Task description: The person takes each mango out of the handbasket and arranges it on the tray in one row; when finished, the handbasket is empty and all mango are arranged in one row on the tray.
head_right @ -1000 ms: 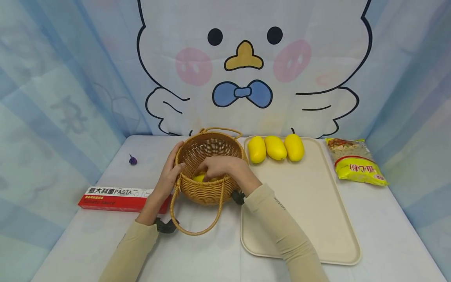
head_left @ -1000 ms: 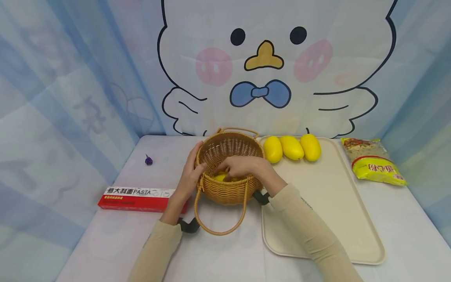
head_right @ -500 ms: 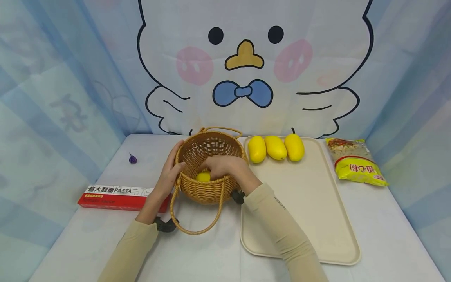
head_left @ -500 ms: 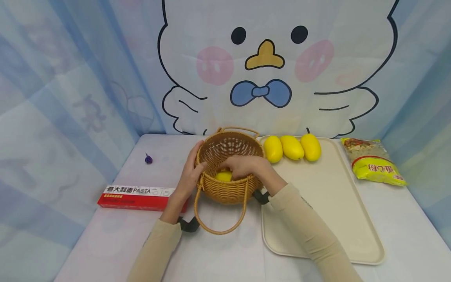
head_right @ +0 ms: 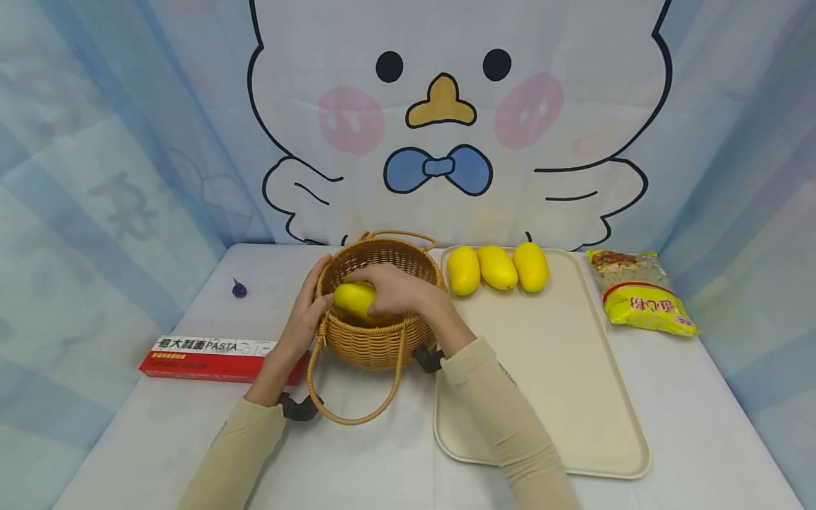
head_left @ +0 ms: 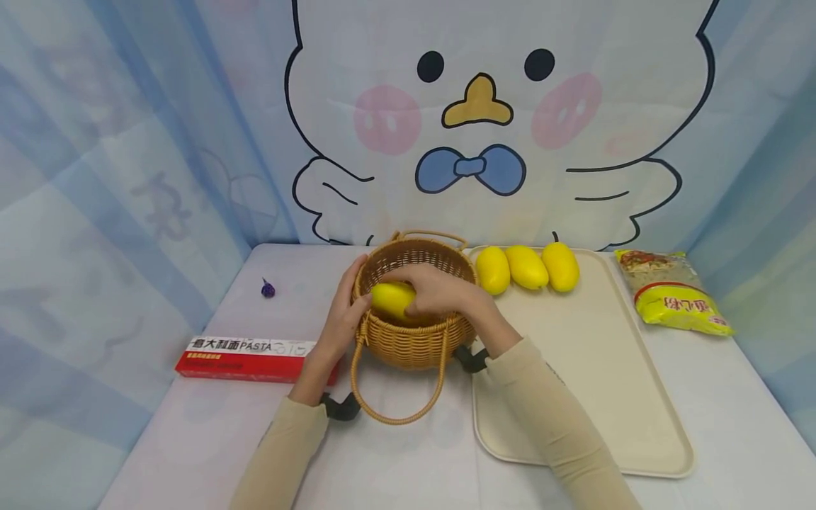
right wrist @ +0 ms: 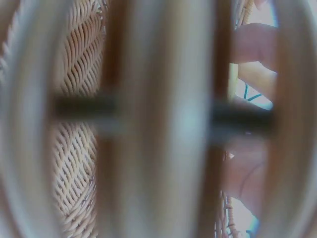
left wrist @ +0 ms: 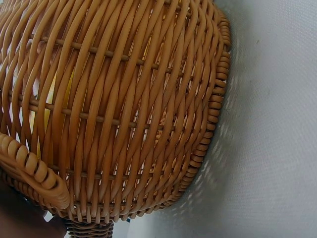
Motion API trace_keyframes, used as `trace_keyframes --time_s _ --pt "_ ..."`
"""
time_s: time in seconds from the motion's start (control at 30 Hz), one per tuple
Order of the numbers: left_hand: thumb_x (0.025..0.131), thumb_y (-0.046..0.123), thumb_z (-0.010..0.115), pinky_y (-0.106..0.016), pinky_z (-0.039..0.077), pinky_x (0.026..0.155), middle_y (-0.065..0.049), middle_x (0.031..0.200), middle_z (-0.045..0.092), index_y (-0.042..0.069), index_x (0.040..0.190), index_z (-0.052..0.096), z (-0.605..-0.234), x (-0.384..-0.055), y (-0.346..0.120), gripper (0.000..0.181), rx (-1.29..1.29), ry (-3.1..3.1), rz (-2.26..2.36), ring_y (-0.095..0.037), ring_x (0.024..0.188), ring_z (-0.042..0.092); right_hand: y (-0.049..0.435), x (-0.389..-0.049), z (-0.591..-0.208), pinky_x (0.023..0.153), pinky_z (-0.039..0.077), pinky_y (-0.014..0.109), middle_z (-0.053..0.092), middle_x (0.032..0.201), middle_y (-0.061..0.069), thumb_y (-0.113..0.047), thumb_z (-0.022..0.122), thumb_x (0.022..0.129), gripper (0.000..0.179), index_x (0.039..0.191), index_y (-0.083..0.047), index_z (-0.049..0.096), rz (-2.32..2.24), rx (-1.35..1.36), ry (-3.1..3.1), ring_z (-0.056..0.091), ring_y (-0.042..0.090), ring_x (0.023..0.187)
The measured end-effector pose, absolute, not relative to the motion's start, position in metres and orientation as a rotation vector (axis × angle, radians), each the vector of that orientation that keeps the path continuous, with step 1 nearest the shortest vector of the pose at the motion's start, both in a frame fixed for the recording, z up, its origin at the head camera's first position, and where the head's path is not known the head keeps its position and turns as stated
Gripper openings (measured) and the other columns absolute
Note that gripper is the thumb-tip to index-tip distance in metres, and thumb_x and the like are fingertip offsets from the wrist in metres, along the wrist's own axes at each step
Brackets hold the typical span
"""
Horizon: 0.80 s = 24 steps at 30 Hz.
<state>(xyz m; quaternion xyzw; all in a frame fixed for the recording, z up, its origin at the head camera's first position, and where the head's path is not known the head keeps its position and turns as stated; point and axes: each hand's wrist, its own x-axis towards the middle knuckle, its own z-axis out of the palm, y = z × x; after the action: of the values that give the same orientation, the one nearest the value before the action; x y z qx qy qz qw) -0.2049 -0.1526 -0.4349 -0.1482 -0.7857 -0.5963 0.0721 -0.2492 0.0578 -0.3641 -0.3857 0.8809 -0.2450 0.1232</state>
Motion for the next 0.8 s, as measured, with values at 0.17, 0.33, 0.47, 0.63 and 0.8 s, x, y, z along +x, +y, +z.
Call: trace_keyframes --time_s 0.17,0.33,0.47,0.63,0.8 --pt "0.095 0.018 0.045 -0.049 0.018 0.125 0.005 0.166 0.019 0.03 0.159 0.02 -0.4348 -0.2061 -0.153 0.07 -0.447 -2.385 -1.811 -0.019 0.152 0.021 0.0586 -0.2486 -0.3636 0.096 0.047 0.035 0.056 0.144 -0.001 -0.004 0.069 0.077 0.07 0.144 -0.019 0.053 -0.85 -1.079 2.635 0.052 0.017 0.116" --pt "0.095 0.015 0.045 -0.051 0.016 0.125 -0.004 0.167 0.017 0.02 0.16 0.018 -0.4341 -0.2078 -0.1538 0.071 -0.462 -2.392 -1.822 -0.025 0.153 0.019 0.0603 -0.2487 -0.3629 0.095 0.048 0.035 0.056 0.142 -0.003 -0.006 0.07 0.076 0.071 0.143 -0.021 0.054 -0.973 -1.073 2.687 0.052 0.016 0.116" --pt "0.096 0.017 0.045 -0.05 0.015 0.126 0.001 0.166 0.018 0.026 0.159 0.019 -0.4348 -0.2077 -0.1545 0.069 -0.462 -2.391 -1.799 -0.022 0.153 0.019 0.0611 -0.2497 -0.3624 0.095 0.049 0.035 0.055 0.143 -0.003 -0.008 0.071 0.076 0.071 0.143 -0.023 0.053 -1.065 -1.081 2.692 0.052 0.015 0.118" --pt "0.095 0.023 0.046 -0.048 0.018 0.125 0.008 0.165 0.021 0.036 0.157 0.021 -0.4362 -0.2064 -0.1541 0.068 -0.446 -2.383 -1.773 -0.016 0.152 0.021 0.063 -0.2501 -0.3612 0.099 0.049 0.038 0.053 0.145 -0.003 -0.009 0.072 0.075 0.073 0.144 -0.025 0.052 -1.192 -1.054 2.683 0.052 0.016 0.123" --pt "0.094 0.024 0.046 -0.053 0.02 0.124 0.004 0.165 0.021 0.032 0.158 0.02 -0.4361 -0.2056 -0.1535 0.069 -0.451 -2.371 -1.775 -0.022 0.152 0.023 0.0648 -0.2493 -0.3599 0.107 0.046 0.041 0.052 0.148 -0.001 -0.01 0.072 0.077 0.074 0.146 -0.022 0.05 -1.314 -1.036 2.71 0.05 0.018 0.131"
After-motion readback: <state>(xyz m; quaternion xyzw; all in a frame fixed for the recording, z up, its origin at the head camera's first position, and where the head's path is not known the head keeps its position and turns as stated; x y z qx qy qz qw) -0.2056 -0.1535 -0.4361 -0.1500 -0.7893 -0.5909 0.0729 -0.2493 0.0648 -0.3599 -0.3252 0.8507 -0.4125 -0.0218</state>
